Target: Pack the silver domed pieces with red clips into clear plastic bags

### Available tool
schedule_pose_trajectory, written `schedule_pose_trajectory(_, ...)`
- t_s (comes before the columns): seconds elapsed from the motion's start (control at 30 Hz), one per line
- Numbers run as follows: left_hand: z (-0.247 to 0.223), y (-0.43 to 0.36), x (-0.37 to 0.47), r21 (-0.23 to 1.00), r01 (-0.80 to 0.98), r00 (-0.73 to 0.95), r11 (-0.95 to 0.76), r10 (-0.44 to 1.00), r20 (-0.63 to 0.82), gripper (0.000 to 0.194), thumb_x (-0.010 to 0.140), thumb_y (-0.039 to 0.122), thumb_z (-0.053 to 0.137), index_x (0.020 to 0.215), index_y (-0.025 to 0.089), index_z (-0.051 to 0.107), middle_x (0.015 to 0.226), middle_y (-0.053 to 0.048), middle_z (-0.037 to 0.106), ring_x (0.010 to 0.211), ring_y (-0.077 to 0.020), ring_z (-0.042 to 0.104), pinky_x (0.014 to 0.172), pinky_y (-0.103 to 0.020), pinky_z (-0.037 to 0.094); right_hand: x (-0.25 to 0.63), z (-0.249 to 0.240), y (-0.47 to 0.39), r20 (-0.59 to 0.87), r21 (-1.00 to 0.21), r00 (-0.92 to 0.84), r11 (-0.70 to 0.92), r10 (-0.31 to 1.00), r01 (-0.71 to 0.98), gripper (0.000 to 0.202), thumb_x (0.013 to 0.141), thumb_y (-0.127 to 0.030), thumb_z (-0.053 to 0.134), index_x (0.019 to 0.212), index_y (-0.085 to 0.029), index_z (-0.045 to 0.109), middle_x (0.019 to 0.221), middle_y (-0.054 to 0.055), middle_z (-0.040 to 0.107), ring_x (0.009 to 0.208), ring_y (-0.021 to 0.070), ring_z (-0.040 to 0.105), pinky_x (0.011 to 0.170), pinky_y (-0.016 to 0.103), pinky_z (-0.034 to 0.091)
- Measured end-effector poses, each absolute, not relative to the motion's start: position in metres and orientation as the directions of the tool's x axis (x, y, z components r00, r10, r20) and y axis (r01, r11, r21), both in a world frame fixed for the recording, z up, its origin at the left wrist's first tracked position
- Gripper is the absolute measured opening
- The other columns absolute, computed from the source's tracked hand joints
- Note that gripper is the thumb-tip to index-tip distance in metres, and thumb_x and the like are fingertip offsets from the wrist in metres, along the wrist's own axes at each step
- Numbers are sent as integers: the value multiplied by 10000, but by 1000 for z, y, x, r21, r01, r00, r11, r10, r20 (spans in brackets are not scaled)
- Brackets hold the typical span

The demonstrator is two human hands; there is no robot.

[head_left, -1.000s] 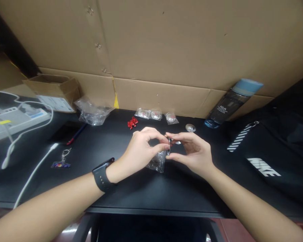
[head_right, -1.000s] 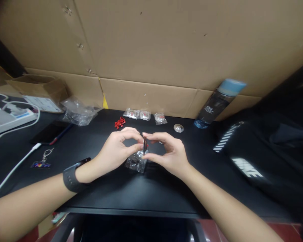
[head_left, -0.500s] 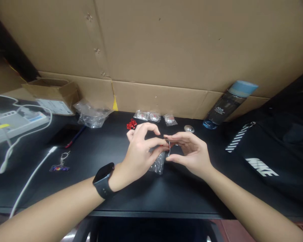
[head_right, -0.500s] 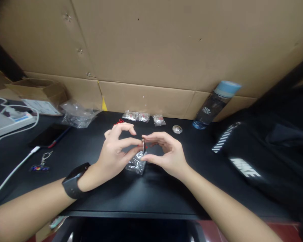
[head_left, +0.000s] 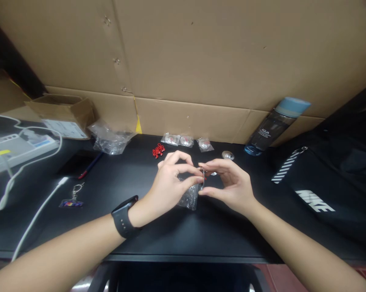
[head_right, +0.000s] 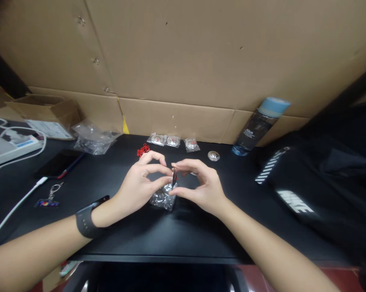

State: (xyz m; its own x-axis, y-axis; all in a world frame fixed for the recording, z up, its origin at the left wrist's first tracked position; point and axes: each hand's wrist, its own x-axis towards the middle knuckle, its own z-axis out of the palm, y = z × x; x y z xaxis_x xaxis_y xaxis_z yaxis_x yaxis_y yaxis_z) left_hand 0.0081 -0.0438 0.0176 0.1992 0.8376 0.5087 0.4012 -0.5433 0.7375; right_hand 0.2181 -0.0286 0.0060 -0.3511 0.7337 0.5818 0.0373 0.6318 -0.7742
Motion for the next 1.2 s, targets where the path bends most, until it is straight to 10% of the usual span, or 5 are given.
schedule_pose_trajectory(0.47,10,-36,5,775,245,202,-583,812,547,174,995,323,634,1133,279,731,1199,-48,645,1178,-226,600,1065,-424,452,221,7,-25,556,-808,-300,588,775,23,662,669,-187,944,1243,-299,634,1246,61,730,1116,272,724,964,435,622)
schedule_pose_trajectory(0.73,3,-30,8,970,-32,352,-240,906,235,531,862,382,803,1298,247,532,1267,-96,671,1255,-275,612,971,-412,551,218,6,-25,631,-675,-325,705,704,218,537,766,-269,887,1255,-315,670,1183,58,742,1122,271,697,995,464,578)
schedule_pose_trajectory(0.97,2,-29,9,949,-40,335,-313,891,308,480,893,283,767,1311,245,534,1303,-93,647,1250,-242,612,1091,-428,491,221,12,-20,629,-582,-347,717,696,385,593,772,-246,856,1316,-298,626,1259,66,705,1140,268,661,926,419,569)
schedule_pose_trajectory(1.2,0,-32,9,919,-88,266,-385,880,394,373,915,210,714,1256,270,576,1373,-84,553,1337,-245,537,1057,-394,544,221,12,-14,501,-740,-305,584,810,335,94,879,-240,732,953,-271,780,1183,45,730,1135,239,678,1060,436,503)
